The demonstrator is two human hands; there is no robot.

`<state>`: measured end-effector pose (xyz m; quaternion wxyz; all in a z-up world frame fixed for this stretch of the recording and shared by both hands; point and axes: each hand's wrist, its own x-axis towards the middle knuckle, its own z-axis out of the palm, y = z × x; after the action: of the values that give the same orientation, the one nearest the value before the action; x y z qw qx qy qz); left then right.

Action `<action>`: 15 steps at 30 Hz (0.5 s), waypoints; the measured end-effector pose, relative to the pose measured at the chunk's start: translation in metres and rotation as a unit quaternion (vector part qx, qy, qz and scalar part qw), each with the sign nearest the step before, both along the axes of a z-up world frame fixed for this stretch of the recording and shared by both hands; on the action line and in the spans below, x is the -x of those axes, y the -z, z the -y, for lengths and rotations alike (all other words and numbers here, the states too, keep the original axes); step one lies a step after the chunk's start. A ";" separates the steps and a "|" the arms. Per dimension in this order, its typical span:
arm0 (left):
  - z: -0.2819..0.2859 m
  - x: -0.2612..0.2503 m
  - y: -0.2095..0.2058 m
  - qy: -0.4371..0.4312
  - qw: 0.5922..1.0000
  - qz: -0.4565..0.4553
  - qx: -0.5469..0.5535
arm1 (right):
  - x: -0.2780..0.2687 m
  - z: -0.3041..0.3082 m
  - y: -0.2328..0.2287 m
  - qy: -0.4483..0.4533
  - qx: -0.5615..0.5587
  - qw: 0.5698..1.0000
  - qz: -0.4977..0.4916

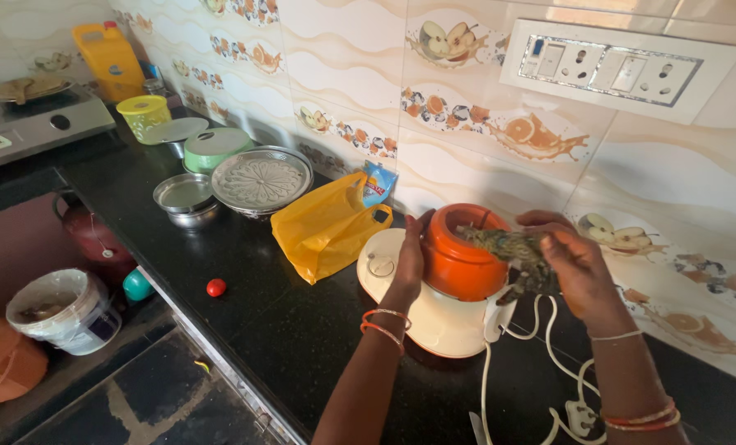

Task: The person rinses a blender jar and its lid under the tap, wipes the jar, lid and a spoon with a cloth, then fits the jar onto the blender base and wipes the base and its cord.

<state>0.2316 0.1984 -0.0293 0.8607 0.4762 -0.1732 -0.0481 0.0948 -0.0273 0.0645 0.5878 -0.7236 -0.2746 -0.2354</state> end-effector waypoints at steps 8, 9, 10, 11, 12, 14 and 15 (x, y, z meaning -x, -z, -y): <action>-0.016 0.079 -0.028 -0.157 0.974 0.151 -0.060 | 0.014 -0.007 -0.011 0.053 0.061 0.986 -0.148; -0.019 0.087 -0.031 -0.113 0.975 0.188 -0.038 | 0.017 -0.010 -0.013 0.048 0.081 0.985 -0.144; -0.022 0.094 -0.033 -0.068 0.972 0.223 -0.016 | 0.020 -0.015 -0.013 0.090 0.117 0.978 -0.145; -0.026 0.097 -0.038 -0.031 0.971 0.234 -0.046 | 0.022 -0.021 -0.015 0.131 0.152 0.969 -0.144; -0.030 0.098 -0.043 0.006 0.967 0.244 -0.077 | 0.023 -0.028 -0.017 0.172 0.187 0.957 -0.143; -0.035 0.106 -0.047 0.044 0.958 0.245 -0.139 | 0.023 -0.039 -0.019 0.106 0.176 0.973 -0.101; -0.037 0.106 -0.052 0.044 0.954 0.244 -0.171 | 0.021 -0.043 -0.021 0.073 0.171 0.980 -0.076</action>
<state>0.1255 0.2349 0.0230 0.6952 0.6051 -0.3880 0.0028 0.0735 0.0154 0.0860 0.4559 -0.8473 -0.2115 -0.1718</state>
